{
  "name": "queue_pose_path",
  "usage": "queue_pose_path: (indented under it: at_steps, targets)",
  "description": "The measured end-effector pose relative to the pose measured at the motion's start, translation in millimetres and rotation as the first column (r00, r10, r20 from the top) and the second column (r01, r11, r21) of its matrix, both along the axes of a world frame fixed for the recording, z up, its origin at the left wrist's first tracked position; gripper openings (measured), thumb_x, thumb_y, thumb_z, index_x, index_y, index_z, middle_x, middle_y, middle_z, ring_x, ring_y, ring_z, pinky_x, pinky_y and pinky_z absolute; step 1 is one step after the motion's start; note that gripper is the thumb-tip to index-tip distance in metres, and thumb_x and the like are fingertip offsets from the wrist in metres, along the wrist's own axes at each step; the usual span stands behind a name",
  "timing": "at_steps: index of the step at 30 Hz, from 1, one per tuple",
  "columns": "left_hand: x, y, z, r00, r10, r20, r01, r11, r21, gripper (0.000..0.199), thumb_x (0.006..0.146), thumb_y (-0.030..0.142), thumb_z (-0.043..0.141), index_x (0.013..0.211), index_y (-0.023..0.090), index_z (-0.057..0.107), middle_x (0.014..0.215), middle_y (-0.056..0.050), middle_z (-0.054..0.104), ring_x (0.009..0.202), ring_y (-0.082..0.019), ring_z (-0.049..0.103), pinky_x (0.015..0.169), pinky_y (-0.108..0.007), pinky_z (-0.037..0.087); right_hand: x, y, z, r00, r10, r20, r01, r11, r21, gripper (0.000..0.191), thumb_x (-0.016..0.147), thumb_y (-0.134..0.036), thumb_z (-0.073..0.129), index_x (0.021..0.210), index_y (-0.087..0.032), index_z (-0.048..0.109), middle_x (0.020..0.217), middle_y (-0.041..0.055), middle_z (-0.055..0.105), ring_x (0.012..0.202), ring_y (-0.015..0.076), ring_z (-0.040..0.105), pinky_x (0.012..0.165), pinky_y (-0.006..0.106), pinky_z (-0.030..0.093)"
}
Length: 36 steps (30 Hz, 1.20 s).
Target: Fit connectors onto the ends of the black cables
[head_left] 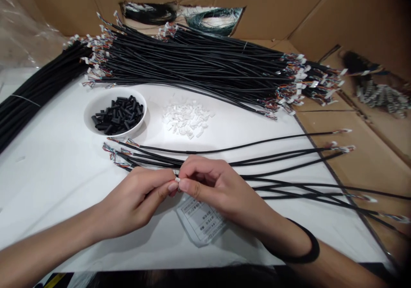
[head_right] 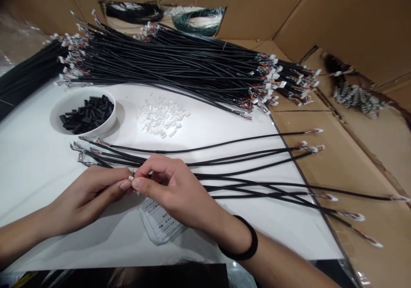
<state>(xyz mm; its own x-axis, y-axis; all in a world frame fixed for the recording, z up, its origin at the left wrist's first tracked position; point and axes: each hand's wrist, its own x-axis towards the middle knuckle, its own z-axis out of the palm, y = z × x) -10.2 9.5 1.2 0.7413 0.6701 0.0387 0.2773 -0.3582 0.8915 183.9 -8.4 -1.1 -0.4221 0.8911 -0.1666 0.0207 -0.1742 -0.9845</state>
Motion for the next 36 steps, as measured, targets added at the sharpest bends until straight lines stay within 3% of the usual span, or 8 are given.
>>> queue_pose_path:
  at_steps: [14, 20, 28, 36]
  targets:
    - [-1.5, -2.3, 2.8, 0.998, 0.059, 0.037, -0.049, 0.974, -0.219, 0.033, 0.1, 0.026, 0.037, 0.071, 0.015, 0.05, 0.055, 0.007, 0.036, 0.05, -0.007, 0.031, 0.046, -0.018, 0.025, -0.6, -1.2, 3.1, 1.0, 0.013, 0.015, -0.013, 1.0, -0.025, 0.023, 0.083, -0.036, 0.068, 0.076, -0.014, 0.068, 0.078, 0.0026, 0.06, 0.071, 0.013, 0.052, 0.062, 0.026, 0.038]
    - [-3.1, -2.8, 2.1, 0.995, 0.077, 0.063, -0.046, 0.913, -0.405, 0.037, 0.1, 0.035, 0.036, 0.073, 0.015, 0.052, 0.056, 0.006, 0.035, 0.05, -0.008, 0.029, 0.045, -0.019, 0.023, -2.0, -0.6, 5.2, 0.999, 0.0, -0.049, -0.003, 0.997, -0.08, 0.015, 0.084, -0.025, 0.064, 0.074, -0.014, 0.065, 0.072, 0.0002, 0.06, 0.063, 0.0097, 0.048, 0.058, 0.023, 0.037]
    - [-4.1, -2.5, -3.2, 0.989, 0.129, 0.068, -0.07, 0.831, -0.552, 0.037, 0.099, 0.042, 0.04, 0.077, 0.015, 0.054, 0.057, 0.006, 0.035, 0.05, -0.008, 0.028, 0.044, -0.02, 0.021, -2.3, 0.2, 7.2, 0.997, -0.04, -0.072, 0.029, 0.989, -0.145, 0.009, 0.083, -0.021, 0.06, 0.076, -0.015, 0.063, 0.067, -0.0017, 0.058, 0.056, 0.0081, 0.044, 0.055, 0.023, 0.036]
    - [-4.5, -2.4, -0.8, 0.986, 0.147, 0.083, -0.076, 0.827, -0.557, 0.037, 0.099, 0.04, 0.041, 0.077, 0.014, 0.056, 0.057, 0.005, 0.035, 0.051, -0.008, 0.028, 0.044, -0.02, 0.02, -3.1, 1.2, 5.5, 0.996, -0.063, -0.06, 0.054, 0.987, -0.151, 0.007, 0.076, -0.014, 0.057, 0.078, -0.015, 0.063, 0.063, -0.0031, 0.055, 0.053, 0.0071, 0.041, 0.048, 0.022, 0.031]
